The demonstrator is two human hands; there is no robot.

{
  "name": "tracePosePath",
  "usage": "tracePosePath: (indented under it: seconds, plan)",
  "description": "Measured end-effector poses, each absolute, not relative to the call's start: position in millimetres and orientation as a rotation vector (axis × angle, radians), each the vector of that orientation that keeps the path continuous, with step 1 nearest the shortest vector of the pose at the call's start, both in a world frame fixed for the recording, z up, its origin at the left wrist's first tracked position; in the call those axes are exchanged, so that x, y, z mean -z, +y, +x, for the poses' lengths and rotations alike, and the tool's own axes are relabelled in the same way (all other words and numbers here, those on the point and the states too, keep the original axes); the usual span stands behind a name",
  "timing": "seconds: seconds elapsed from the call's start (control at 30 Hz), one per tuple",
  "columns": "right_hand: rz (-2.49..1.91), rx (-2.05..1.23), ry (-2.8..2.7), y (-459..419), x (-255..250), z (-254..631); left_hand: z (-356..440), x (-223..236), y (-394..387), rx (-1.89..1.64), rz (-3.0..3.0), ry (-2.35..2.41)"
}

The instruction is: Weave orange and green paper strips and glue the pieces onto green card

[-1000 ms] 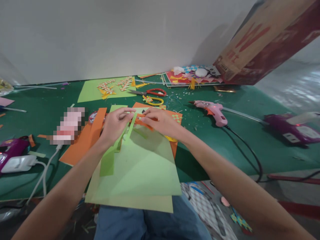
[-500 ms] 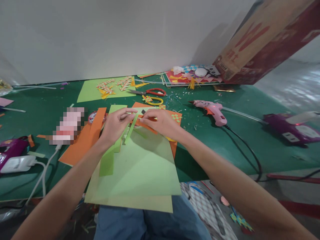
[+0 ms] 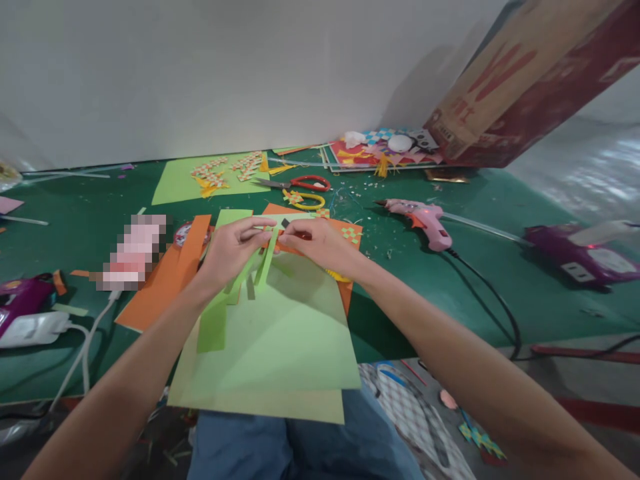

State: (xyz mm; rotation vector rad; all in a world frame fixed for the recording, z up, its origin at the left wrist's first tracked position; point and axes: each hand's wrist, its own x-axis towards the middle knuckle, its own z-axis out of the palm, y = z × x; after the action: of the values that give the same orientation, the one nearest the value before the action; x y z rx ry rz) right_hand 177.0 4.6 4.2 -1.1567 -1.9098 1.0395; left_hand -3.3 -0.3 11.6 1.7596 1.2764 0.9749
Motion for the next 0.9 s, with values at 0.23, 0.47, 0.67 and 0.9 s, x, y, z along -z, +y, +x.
tracePosePath:
  seconds: [0.23, 0.47, 0.67, 0.9]
  plan:
    - [-1.206, -0.908, -1.945, 8.3, -0.2, 177.3, -6.3, -11.7, 0.7, -0.896, 1.736, 1.25]
    - [-1.243, -0.808, -1.983, 9.7, 1.3, 178.9, -4.4, -15.3, -1.3, -0.883, 1.694, 1.252]
    - [-1.261, -0.709, -1.995, 11.9, 2.1, 180.7, -2.4, -17.9, -2.4, -0.858, 1.681, 1.268]
    - [-1.26, -0.678, -1.976, 12.2, 3.1, 180.9, -2.3, -15.5, -1.9, -0.905, 1.67, 1.259]
